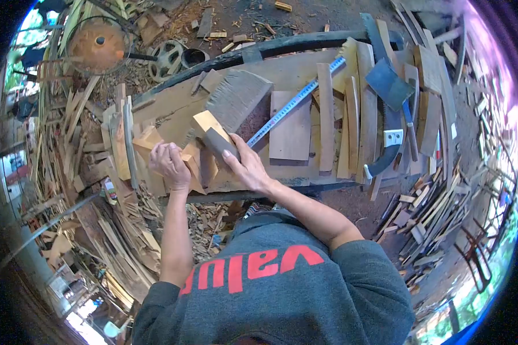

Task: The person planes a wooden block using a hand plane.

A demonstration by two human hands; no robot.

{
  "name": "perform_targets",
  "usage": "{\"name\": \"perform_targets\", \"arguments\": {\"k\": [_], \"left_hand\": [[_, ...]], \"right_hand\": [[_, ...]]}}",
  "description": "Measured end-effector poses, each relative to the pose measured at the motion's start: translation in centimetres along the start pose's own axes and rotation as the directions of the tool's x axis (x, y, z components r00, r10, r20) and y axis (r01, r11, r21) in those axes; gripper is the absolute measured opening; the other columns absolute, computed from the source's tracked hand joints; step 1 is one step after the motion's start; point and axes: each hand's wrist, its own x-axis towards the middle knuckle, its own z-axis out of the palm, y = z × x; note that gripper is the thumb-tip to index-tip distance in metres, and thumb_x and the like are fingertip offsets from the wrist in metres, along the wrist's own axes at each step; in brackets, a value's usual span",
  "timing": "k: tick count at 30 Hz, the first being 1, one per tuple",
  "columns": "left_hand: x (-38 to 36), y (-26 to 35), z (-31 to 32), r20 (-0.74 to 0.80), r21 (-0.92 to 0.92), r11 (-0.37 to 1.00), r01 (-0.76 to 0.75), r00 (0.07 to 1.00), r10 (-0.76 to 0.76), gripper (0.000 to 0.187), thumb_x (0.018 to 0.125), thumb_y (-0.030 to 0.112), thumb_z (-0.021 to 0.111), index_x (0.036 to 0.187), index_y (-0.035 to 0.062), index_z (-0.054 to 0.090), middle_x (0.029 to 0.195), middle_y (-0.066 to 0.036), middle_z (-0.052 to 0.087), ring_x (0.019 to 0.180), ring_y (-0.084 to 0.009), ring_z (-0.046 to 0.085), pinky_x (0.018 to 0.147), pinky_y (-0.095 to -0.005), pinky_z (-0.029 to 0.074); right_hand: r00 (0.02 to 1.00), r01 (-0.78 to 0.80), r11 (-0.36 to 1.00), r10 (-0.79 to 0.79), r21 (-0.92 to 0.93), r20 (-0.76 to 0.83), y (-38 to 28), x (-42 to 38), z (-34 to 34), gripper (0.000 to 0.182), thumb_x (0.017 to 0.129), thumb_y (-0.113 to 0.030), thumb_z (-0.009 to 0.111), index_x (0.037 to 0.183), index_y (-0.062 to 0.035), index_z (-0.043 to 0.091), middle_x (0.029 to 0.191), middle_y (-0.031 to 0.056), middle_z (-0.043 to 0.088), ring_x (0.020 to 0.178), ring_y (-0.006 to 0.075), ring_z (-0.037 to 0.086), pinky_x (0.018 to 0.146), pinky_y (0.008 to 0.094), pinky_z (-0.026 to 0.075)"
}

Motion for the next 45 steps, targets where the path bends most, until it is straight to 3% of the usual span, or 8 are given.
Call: {"name": "perform_targets", "arguments": {"k": [3,10,16,27,34,37,44,45], "left_hand": [[-0.6,0.8,-0.9,0.07,0.241,0.965,-0.101,0.994,0.087,0.036,0.098,0.02,0.042,0.069,0.0084,0.06,0.079,-0.009,0.061,0.097,-0.0286,0.057,0.1,-0.0473,0.036],[-4.1,0.1,3.2,0.099,-0.153,0.96,-0.233,0.963,0.25,0.026,0.092,0.017,0.051,0.069,0.0061,0.058,0.071,-0.01,0.055,0.081,-0.0308,0.057,0.096,-0.0482,0.039],[-3.2,-0.2,1.2,0.036,-0.193,0.965,-0.176,0.982,0.186,0.028,0.09,0.016,0.052,0.065,0.0059,0.056,0.07,-0.011,0.055,0.076,-0.0305,0.057,0.092,-0.0454,0.04],[-2.6,-2.2,-2.8,-0.495,-0.106,0.994,0.0,0.867,-0.053,0.031,0.097,0.02,0.046,0.067,0.0086,0.048,0.07,-0.008,0.049,0.074,-0.0299,0.054,0.075,-0.0437,0.039],[-2.4,1.4,-3.0,-0.328,0.05,0.968,0.245,0.92,-0.215,0.034,0.101,0.035,0.049,0.08,0.0098,0.059,0.082,-0.008,0.057,0.082,-0.0283,0.052,0.084,-0.0453,0.033],[-1.8,2.2,-5.8,0.034,0.195,0.965,0.176,0.982,-0.186,0.065,0.08,0.064,0.071,0.107,0.0049,0.066,0.101,-0.012,0.065,0.101,-0.028,0.055,0.097,-0.046,0.033],[0.7,3.5,-7.0,0.536,0.394,0.906,0.152,0.763,-0.361,0.052,0.071,0.045,0.082,0.097,0.0009,0.072,0.098,-0.016,0.068,0.108,-0.0291,0.058,0.1,-0.0428,0.034],[0.2,3.3,-6.4,0.421,0.356,0.917,0.179,0.845,-0.328,0.04,0.068,0.041,0.081,0.084,0.0044,0.074,0.091,-0.014,0.07,0.105,-0.0294,0.06,0.101,-0.0431,0.035]], "right_hand": [[0.998,0.069,0.986,-0.07,-0.149,-0.001,-1.0,-1.8,1.5,0.069,0.099,-0.047,0.052,0.149,-0.002,0.034,0.141,0.0304,0.049,0.13,0.0441,0.051,0.107,0.0476,0.042],[0.999,0.039,0.909,-0.05,-0.416,-0.015,0.0,3.5,3.6,0.071,0.095,-0.047,0.058,0.146,-0.0007,0.041,0.116,0.0306,0.062,0.106,0.0478,0.063,0.093,0.0517,0.051],[0.979,-0.201,0.973,0.204,0.112,-0.022,-1.2,0.5,0.0,0.077,0.093,-0.049,0.065,0.146,-0.0002,0.039,0.131,0.0267,0.06,0.117,0.0373,0.062,0.101,0.0445,0.048],[0.994,0.099,0.994,-0.1,0.05,0.032,-5.6,0.4,1.5,0.075,0.094,-0.038,0.067,0.149,-0.0011,0.033,0.142,0.0218,0.047,0.136,0.03,0.043,0.114,0.0416,0.031],[0.981,0.172,0.983,-0.165,-0.059,0.101,-7.6,1.5,0.9,0.068,0.098,-0.034,0.064,0.148,-0.0008,0.034,0.139,0.0194,0.049,0.128,0.0251,0.048,0.107,0.0374,0.039],[0.991,0.128,0.987,-0.123,-0.101,0.053,-6.6,2.1,1.2,0.065,0.097,-0.037,0.064,0.145,0.001,0.039,0.134,0.0202,0.055,0.12,0.0257,0.055,0.102,0.0366,0.044],[0.992,0.117,0.954,-0.097,-0.274,0.085,-8.2,1.3,2.5,0.072,0.094,-0.043,0.068,0.143,0.0015,0.041,0.122,0.025,0.064,0.106,0.0301,0.066,0.093,0.0386,0.051],[0.984,0.178,0.911,-0.161,-0.372,0.077,-8.9,0.7,2.8,0.074,0.092,-0.044,0.07,0.143,0.0021,0.042,0.121,0.0262,0.064,0.103,0.0309,0.067,0.09,0.0394,0.053]]}}
